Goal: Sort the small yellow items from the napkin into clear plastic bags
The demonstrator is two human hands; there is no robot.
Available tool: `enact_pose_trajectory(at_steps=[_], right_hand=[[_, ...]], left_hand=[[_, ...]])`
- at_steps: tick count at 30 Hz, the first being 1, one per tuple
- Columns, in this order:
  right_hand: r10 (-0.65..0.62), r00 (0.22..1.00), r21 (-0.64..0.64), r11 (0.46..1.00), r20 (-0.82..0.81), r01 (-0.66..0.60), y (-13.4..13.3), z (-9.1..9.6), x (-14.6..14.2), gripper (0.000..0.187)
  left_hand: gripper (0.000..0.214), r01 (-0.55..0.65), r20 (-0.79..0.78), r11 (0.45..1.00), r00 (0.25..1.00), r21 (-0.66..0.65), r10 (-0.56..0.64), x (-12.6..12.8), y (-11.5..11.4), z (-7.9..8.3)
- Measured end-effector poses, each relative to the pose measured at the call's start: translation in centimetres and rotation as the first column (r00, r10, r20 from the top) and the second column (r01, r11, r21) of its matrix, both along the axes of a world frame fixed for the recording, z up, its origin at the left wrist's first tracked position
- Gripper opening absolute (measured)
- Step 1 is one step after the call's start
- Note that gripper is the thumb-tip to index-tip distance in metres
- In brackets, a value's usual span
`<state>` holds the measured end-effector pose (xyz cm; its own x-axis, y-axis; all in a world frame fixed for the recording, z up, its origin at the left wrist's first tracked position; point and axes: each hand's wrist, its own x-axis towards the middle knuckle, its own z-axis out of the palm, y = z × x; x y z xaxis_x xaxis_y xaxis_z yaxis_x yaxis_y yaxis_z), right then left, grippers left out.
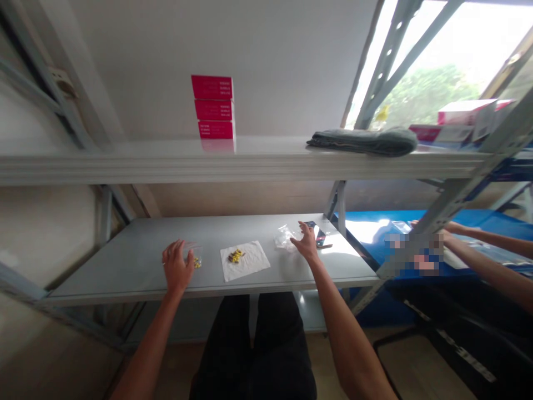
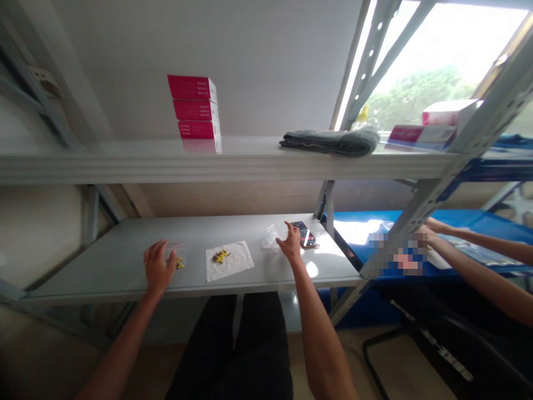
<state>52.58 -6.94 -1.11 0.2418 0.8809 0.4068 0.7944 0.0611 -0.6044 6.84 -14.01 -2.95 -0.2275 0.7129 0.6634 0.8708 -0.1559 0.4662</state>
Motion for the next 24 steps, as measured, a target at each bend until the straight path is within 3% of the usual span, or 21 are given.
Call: enact_pose_trajectory(at_steps=[1,3,5,7,8,9,12,14,16,20,24], right_hand=[[0.099,0.989,0.066,0.994,-0.109,-0.092,-0.4,0.3,-0.4,0.075],[0.338,0.891,0.212,0.935,-0.302,-0.283,-1.5,0.8,-2.3,0.077],[0.523,0.778,0.334,0.844,-0.347,-0.419,-2.9,1.2,-5.6,0.077],[0.679,0.671,0.368,0.73,-0.298,-0.576,-4.4,1.3,-9.6,0.074],[0.728,0.631,0.356,0.683,-0.268,-0.637,-5.1,1.2,-11.6,0.072],[0.757,0.604,0.346,0.652,-0.249,-0.674,-5.7,1.0,-13.5,0.072],[0.779,0.577,0.294,0.626,-0.244,-0.722,-6.7,0.2,-17.5,0.076],[0.773,0.54,0.309,0.63,-0.333,-0.712,-6.8,-0.5,-18.7,0.075],[0.758,0.489,0.334,0.638,-0.432,-0.694,-6.6,-1.2,-19.1,0.074],[0.749,0.431,0.33,0.628,-0.503,-0.705,-6.1,-1.8,-18.9,0.068],[0.732,0.373,0.351,0.628,-0.571,-0.695,-5.9,-1.9,-18.8,0.067]], left_hand=[[0.051,0.033,0.07,0.999,0.997,0.024,-0.034,0.5,-0.3,0.1],[0.044,0.138,0.275,0.99,0.951,0.031,-0.141,2.2,-0.7,0.0],[0.046,0.337,0.542,0.941,0.791,0.0,-0.283,4.3,-1.0,-0.2],[0.055,0.475,0.656,0.88,0.661,0.01,-0.364,6.2,-1.3,-0.1],[0.056,0.484,0.644,0.874,0.657,0.037,-0.391,6.8,-1.5,0.2],[0.056,0.462,0.587,0.884,0.699,0.067,-0.409,7.2,-1.7,0.6],[0.056,0.438,0.192,0.893,0.873,0.1,-0.449,7.0,-2.3,2.3],[0.06,0.506,-0.078,0.862,0.86,0.007,-0.504,6.3,-2.4,3.1],[0.065,0.531,-0.19,0.842,0.82,-0.097,-0.539,5.8,-2.0,3.4],[0.061,0.554,-0.093,0.801,0.806,-0.227,-0.584,5.7,-0.8,2.8],[0.052,0.658,0.104,0.724,0.751,-0.208,-0.653,6.3,-0.3,2.5]])
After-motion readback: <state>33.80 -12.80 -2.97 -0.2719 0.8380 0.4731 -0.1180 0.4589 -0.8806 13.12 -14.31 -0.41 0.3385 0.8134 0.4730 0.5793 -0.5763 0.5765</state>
